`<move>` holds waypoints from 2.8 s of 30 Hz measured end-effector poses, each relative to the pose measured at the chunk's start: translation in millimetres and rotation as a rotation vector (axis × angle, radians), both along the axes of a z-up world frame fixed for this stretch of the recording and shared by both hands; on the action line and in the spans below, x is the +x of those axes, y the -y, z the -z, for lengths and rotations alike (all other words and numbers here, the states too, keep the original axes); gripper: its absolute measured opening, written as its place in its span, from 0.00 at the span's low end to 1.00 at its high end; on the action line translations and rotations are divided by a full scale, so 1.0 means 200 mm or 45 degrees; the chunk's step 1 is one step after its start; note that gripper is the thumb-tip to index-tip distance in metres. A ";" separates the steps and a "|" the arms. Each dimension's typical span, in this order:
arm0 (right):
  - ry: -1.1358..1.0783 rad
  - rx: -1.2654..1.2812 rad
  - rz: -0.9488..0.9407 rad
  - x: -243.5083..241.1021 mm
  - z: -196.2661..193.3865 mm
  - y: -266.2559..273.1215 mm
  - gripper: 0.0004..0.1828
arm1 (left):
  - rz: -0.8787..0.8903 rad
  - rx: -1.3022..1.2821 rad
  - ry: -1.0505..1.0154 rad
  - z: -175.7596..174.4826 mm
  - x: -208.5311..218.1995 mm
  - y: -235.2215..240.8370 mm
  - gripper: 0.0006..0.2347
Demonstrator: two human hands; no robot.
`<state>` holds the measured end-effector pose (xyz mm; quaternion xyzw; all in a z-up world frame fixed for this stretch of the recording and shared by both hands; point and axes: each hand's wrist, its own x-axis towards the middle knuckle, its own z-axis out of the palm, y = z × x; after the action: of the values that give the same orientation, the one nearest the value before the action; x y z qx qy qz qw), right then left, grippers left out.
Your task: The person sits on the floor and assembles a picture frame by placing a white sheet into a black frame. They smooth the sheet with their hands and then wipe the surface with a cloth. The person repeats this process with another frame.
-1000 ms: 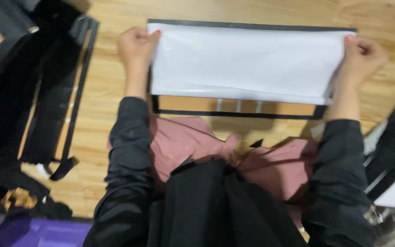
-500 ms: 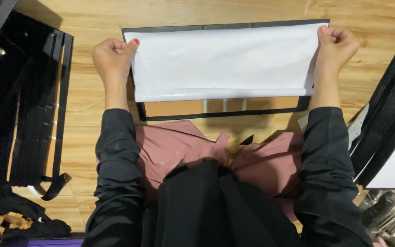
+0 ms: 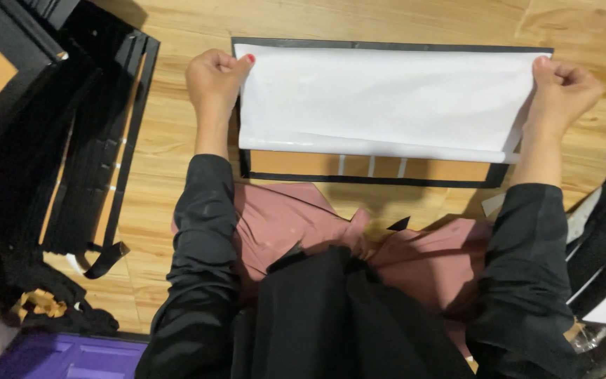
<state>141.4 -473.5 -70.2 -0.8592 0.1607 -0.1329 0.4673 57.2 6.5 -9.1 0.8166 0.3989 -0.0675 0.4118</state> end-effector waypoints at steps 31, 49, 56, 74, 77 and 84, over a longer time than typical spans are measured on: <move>-0.067 0.116 0.010 -0.02 -0.11 -0.07 0.10 | 0.092 0.031 -0.032 0.00 -0.01 -0.02 0.16; 0.247 -0.766 0.070 -0.05 -0.03 0.12 0.10 | 0.111 0.440 0.212 0.01 -0.06 -0.07 0.13; 0.415 -0.756 -0.550 -0.20 -0.38 -0.52 0.12 | 0.576 0.273 0.971 0.02 0.01 0.39 0.12; -0.320 -0.861 -1.354 -0.40 -0.45 -0.69 0.33 | 1.656 0.745 0.080 -0.13 -0.19 0.47 0.41; -0.485 -0.947 -1.139 -0.41 -0.48 -0.69 0.39 | 1.615 0.657 -0.040 -0.20 -0.18 0.48 0.43; -0.750 -0.824 -0.391 -0.45 -0.39 -0.55 0.42 | 1.585 0.424 -0.372 -0.29 -0.30 0.42 0.56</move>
<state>50.9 -363.0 7.4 -0.9758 0.1078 0.1444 0.1238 -2.3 -76.6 49.2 0.9298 -0.0907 -0.3406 0.1058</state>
